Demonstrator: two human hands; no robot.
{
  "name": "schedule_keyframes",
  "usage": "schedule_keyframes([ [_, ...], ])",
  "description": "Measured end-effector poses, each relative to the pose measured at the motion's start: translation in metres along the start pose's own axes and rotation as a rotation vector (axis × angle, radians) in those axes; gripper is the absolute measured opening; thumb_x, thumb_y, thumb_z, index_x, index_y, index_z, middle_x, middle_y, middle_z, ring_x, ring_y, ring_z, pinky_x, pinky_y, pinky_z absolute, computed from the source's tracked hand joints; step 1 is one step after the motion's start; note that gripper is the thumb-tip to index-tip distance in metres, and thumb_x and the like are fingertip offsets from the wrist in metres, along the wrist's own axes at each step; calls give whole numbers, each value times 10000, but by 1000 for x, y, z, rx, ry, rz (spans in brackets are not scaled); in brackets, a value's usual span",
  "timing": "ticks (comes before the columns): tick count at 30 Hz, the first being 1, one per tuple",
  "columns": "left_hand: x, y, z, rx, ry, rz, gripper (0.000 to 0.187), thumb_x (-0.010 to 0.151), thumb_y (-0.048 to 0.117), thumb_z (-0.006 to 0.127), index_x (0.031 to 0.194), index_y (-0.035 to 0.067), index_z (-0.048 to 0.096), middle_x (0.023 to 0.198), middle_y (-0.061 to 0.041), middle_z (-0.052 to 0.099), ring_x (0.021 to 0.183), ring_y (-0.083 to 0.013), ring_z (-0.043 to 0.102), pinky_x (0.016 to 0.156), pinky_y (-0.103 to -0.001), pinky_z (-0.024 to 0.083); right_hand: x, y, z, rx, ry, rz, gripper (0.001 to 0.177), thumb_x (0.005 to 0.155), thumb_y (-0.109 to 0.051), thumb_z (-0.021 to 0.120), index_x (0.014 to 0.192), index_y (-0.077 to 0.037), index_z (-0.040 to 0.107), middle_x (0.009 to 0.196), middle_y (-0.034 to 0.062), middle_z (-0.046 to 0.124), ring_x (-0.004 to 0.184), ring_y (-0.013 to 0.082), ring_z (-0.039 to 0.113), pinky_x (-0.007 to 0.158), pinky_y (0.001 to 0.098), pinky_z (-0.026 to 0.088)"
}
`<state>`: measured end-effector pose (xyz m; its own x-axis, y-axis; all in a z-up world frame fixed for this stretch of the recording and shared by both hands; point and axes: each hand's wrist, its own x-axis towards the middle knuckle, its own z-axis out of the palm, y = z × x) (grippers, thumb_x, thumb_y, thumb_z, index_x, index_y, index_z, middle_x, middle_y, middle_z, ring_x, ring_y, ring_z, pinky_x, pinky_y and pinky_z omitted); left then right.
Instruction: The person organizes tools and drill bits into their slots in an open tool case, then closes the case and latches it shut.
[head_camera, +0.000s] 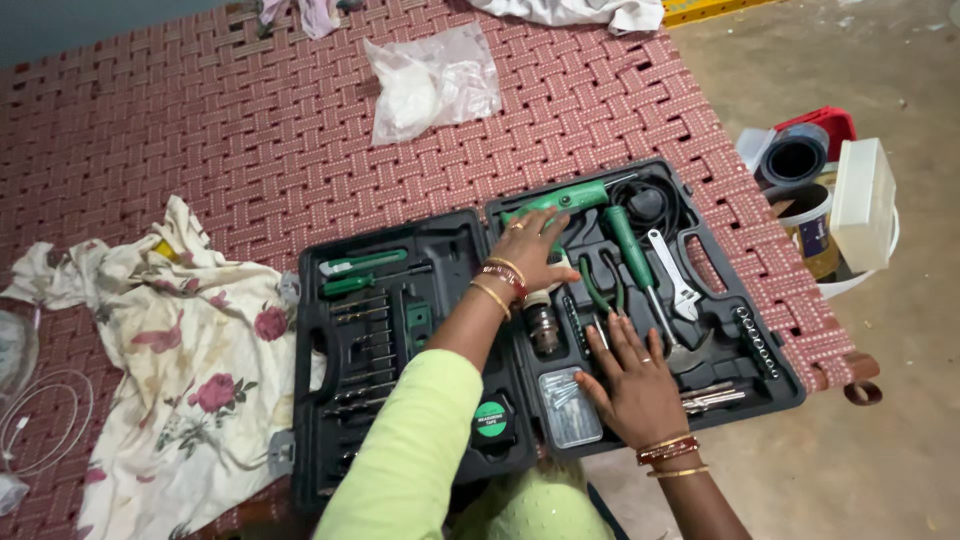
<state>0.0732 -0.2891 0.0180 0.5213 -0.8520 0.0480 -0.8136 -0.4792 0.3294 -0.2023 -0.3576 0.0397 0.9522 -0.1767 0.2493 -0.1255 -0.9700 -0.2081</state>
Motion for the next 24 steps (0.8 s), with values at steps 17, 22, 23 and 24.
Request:
schedule_keyframes([
  [17, 13, 23, 0, 134, -118, -190, 1046, 623, 864, 669, 1497, 311, 511, 1689, -92, 230, 1557, -446, 93, 1233, -630, 29, 0, 0, -2, 77, 115, 184, 817, 907, -542, 576, 1479, 24, 437, 1564, 281, 371, 1487, 403, 299, 1204, 573, 177],
  [22, 19, 29, -2, 191, -213, -230, 1194, 641, 835, 698, 1618, 337, 224, 1663, -115, 160, 1518, -475, 42, 1206, -633, 14, -3, 2, 4, 46, 118, 236, 853, 905, -566, 572, 1454, 71, 434, 1556, 291, 365, 1497, 402, 294, 1220, 567, 166],
  [23, 21, 29, 1, 195, -213, -226, 1194, 641, 835, 698, 1618, 337, 224, 1663, -115, 160, 1518, -475, 42, 1206, -633, 14, -3, 3, 5, 27, 131, 242, 875, 901, -572, 570, 1447, 96, 425, 1558, 300, 361, 1493, 405, 293, 1219, 569, 164],
  [24, 24, 29, 8, 206, -170, -104, 1216, 638, 794, 711, 1631, 296, 217, 1685, -91, 188, 1547, -413, 98, 1227, -595, 66, -3, 4, 5, 9, 144, 248, 898, 897, -578, 568, 1440, 121, 416, 1560, 310, 357, 1490, 408, 291, 1217, 571, 162],
])
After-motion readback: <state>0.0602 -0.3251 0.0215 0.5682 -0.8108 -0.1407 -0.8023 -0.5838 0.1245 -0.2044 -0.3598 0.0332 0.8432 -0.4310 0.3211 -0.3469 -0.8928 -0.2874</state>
